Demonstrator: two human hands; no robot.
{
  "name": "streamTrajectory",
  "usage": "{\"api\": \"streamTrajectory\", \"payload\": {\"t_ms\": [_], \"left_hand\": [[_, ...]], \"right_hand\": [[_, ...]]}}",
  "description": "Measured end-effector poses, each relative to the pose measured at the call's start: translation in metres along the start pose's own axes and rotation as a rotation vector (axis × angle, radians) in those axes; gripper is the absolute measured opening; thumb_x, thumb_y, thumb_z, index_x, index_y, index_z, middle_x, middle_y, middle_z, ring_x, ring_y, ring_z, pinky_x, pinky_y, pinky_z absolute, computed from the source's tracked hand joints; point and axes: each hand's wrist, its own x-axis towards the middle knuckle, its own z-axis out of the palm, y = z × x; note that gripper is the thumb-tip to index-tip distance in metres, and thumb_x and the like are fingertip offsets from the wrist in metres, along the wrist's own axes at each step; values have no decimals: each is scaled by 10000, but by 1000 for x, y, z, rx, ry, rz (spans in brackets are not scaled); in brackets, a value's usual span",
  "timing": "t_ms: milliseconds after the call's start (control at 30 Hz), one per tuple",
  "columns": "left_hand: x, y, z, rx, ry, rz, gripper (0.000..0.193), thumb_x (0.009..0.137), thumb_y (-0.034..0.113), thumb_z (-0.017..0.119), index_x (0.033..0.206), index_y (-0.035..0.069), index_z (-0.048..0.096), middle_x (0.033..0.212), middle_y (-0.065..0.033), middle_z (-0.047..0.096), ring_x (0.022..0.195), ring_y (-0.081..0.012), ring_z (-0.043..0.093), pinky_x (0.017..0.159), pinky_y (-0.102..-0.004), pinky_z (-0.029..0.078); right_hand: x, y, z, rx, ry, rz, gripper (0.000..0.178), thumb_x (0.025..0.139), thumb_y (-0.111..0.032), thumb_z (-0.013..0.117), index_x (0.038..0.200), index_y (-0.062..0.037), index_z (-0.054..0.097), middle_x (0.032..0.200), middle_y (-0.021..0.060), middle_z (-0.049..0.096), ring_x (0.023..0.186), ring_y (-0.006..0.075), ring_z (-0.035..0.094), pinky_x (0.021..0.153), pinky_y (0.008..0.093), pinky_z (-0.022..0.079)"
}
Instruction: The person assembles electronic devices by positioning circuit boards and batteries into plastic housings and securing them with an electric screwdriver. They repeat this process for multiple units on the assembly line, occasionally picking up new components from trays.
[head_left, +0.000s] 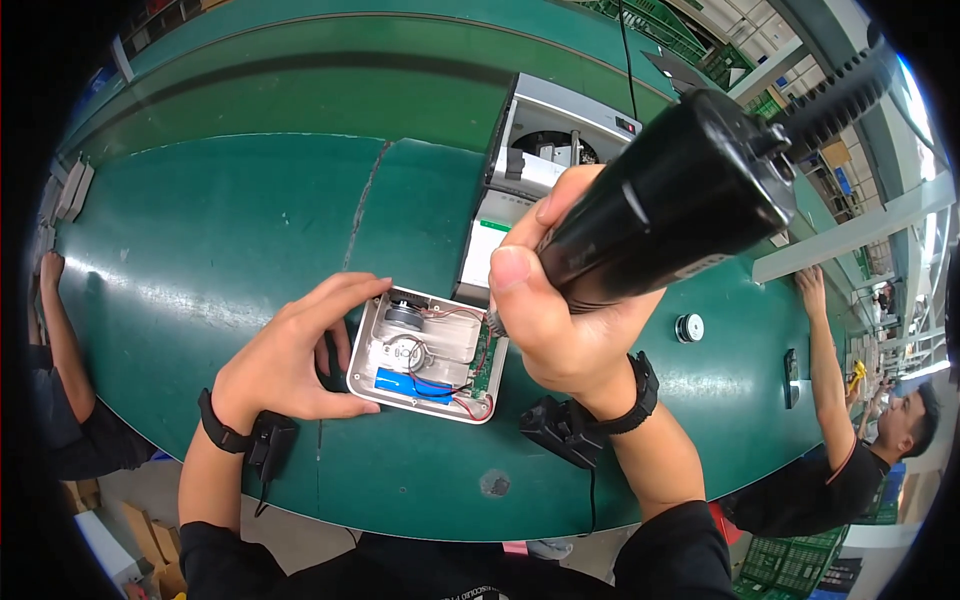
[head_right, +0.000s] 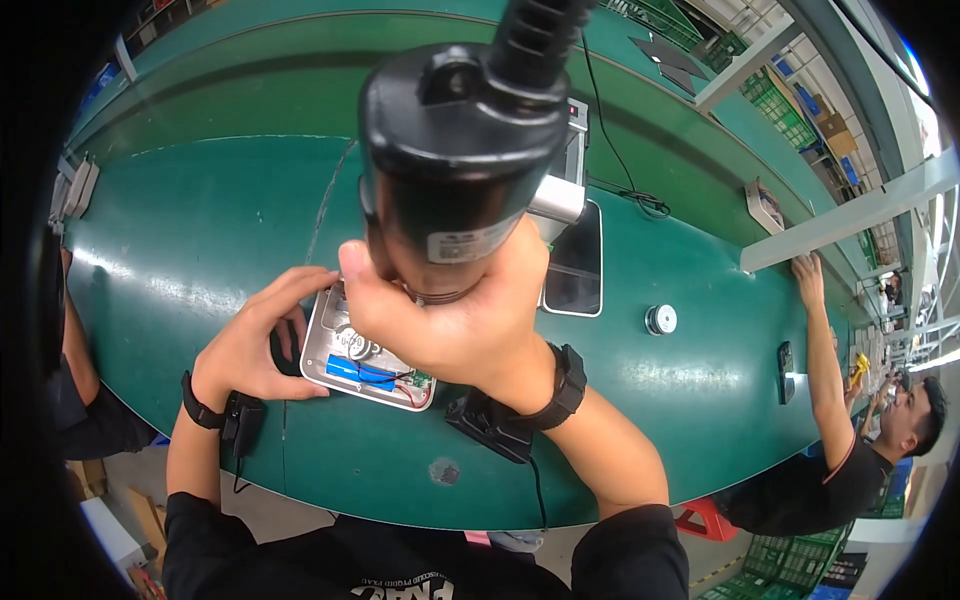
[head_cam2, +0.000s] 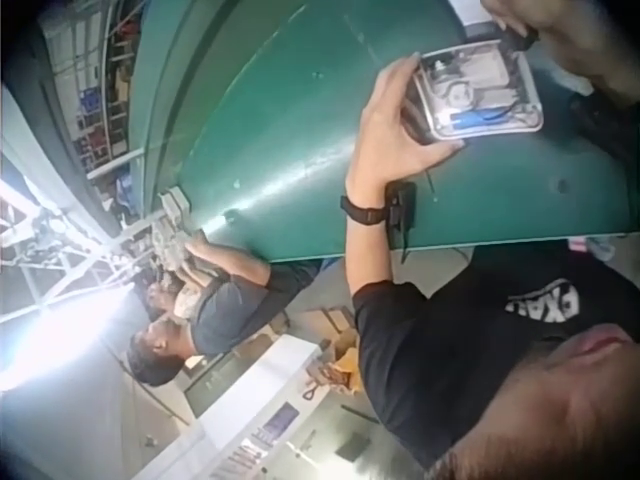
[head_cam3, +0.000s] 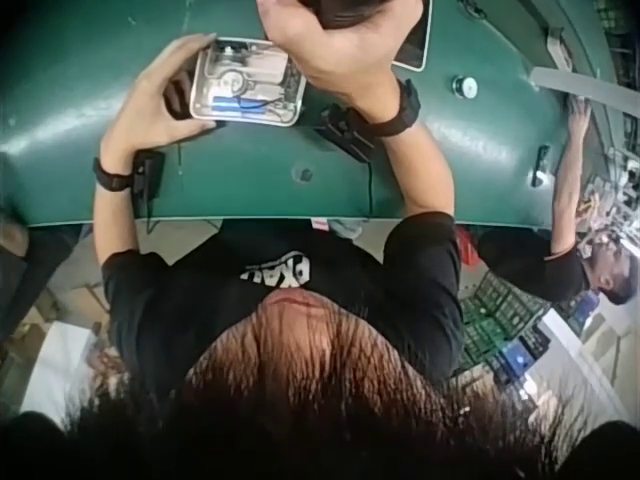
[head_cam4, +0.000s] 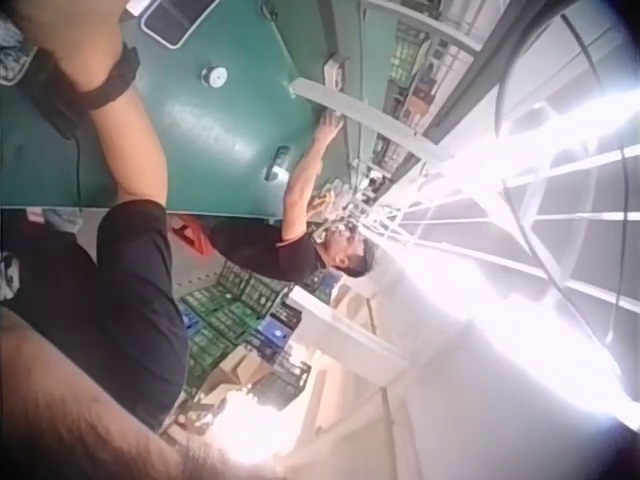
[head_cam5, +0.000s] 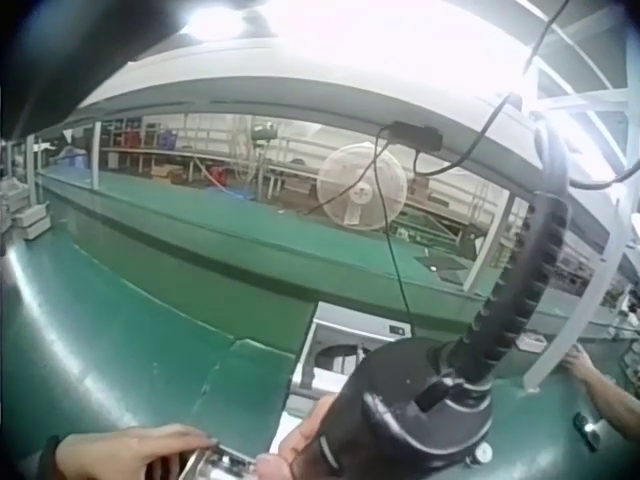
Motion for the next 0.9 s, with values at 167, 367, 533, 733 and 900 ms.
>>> {"api": "streamTrajectory", "payload": {"t_ms": [167,367,533,733,900], "left_hand": [[-1,1,0,2,-1,-18,1027,585,241,931,1496,59,493,1449,-138,523,755,-170,665,598,-282,551],[1,0,1,-17,-2,-31,1026,583,248,932,1492,60,497,1444,-133,526,754,-169,663,601,-278,548],[1,-1,2,2,4,-13,1025,581,243,931,1492,62,498,1439,-127,530,749,-168,658,602,-279,546],[1,1,2,-23,18,-22,1007,586,258,927,1478,54,505,1430,-129,534,728,-169,651,571,-280,534],[2,13,0,43,-20,-90,970,596,313,920,1446,59,528,1430,-144,532,924,-251,668,721,-331,573]], "right_hand": [[-1,-3,5,42,41,114,359,807,56,734,1082,41,503,729,31,556,589,96,543,528,239,433],[9,0,12,65,0,31,364,796,107,720,1102,66,527,731,21,563,563,79,522,517,242,437],[3,-2,14,-9,-6,90,539,744,-52,811,1224,71,600,987,114,742,841,131,710,754,273,572],[8,1,8,23,-14,33,321,802,78,744,1051,46,543,733,31,599,567,83,552,525,241,446],[7,-21,-4,17,0,136,347,897,-54,741,1125,-7,484,725,51,585,551,114,556,513,260,464]]}}
